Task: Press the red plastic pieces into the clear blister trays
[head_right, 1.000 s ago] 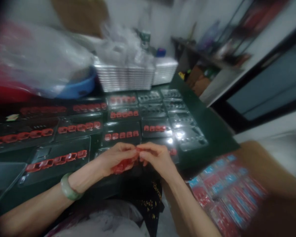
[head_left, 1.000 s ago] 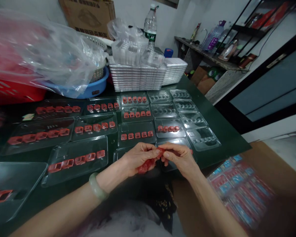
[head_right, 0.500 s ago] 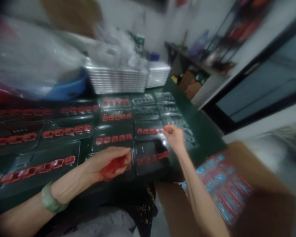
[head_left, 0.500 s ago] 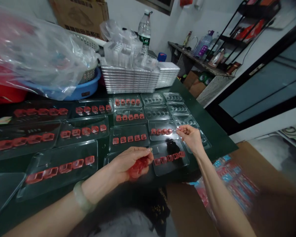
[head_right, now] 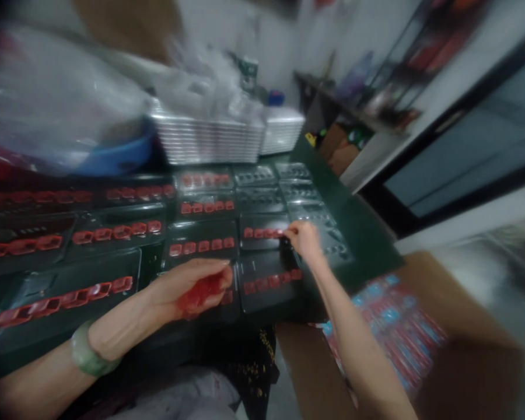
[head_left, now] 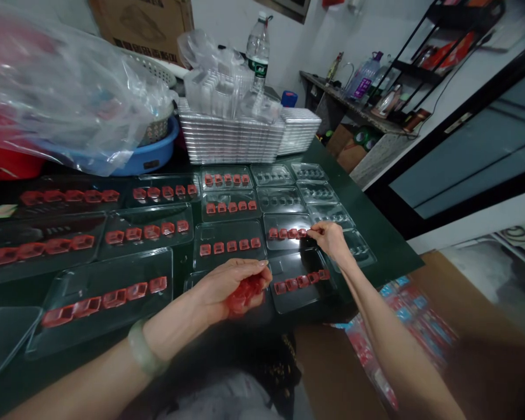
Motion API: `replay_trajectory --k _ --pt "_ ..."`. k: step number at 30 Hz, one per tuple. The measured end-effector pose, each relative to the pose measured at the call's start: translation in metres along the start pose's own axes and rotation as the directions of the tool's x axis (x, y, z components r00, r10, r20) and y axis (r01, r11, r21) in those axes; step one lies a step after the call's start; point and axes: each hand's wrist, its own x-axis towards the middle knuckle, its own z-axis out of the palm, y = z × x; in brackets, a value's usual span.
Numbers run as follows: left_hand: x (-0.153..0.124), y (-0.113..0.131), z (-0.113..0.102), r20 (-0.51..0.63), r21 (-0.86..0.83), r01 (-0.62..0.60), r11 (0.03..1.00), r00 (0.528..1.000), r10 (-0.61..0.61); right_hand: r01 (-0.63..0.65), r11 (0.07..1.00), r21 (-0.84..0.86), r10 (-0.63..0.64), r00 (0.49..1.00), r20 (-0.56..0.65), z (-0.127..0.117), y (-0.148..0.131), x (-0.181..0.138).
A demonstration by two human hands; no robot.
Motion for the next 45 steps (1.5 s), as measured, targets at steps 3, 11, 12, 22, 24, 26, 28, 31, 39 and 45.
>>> replay_trajectory --k 3,11,12,22,24,26,28,31,39,45 --pt "0.000 -0.001 -0.002 -0.003 -0.008 -0.004 1.000 1.000 0.004 0.019 0.999 -0.028 -0.019 1.000 0.002 0.001 -0.003 -0.003" --pt "-0.002 -0.002 -0.005 0.070 0.007 -0.002 1.000 0.998 0.001 0.086 0.996 -0.016 -0.083 0.987 0.139 -0.006 0.003 0.005" --pt "-0.003 -0.002 -0.005 0.072 0.000 -0.001 1.000 0.997 0.001 0.094 0.996 -0.005 -0.092 0.983 0.160 -0.007 0.005 0.006" --pt "-0.008 0.000 -0.003 0.024 -0.009 0.010 1.000 1.000 -0.010 0.223 0.974 -0.038 -0.206 0.945 0.253 -0.013 0.000 0.006" --pt "-0.007 -0.001 -0.003 0.027 -0.008 0.008 1.000 1.000 -0.008 0.239 0.969 -0.063 -0.215 0.941 0.263 -0.016 -0.002 0.006" --pt "-0.006 -0.003 -0.003 0.051 -0.004 0.002 1.000 0.999 -0.001 0.247 0.965 -0.089 -0.215 0.937 0.275 -0.017 -0.004 0.007" --pt "-0.004 -0.004 -0.002 0.081 -0.005 0.002 1.000 0.997 -0.001 0.242 0.963 -0.116 -0.200 0.935 0.292 -0.017 -0.004 0.011" --pt "-0.002 -0.005 0.000 0.109 -0.019 0.019 1.000 0.994 -0.016 0.212 0.966 -0.150 -0.153 0.932 0.329 -0.014 -0.003 0.022" --pt "-0.003 0.000 -0.008 0.068 -0.249 0.057 0.967 0.997 -0.041 0.132 0.978 -0.164 -0.063 0.928 0.368 -0.015 -0.004 0.024" --pt "-0.004 0.002 -0.015 0.025 -0.289 -0.067 0.955 0.997 0.078 0.118 0.990 -0.073 -0.100 0.972 0.214 -0.028 -0.044 -0.007"
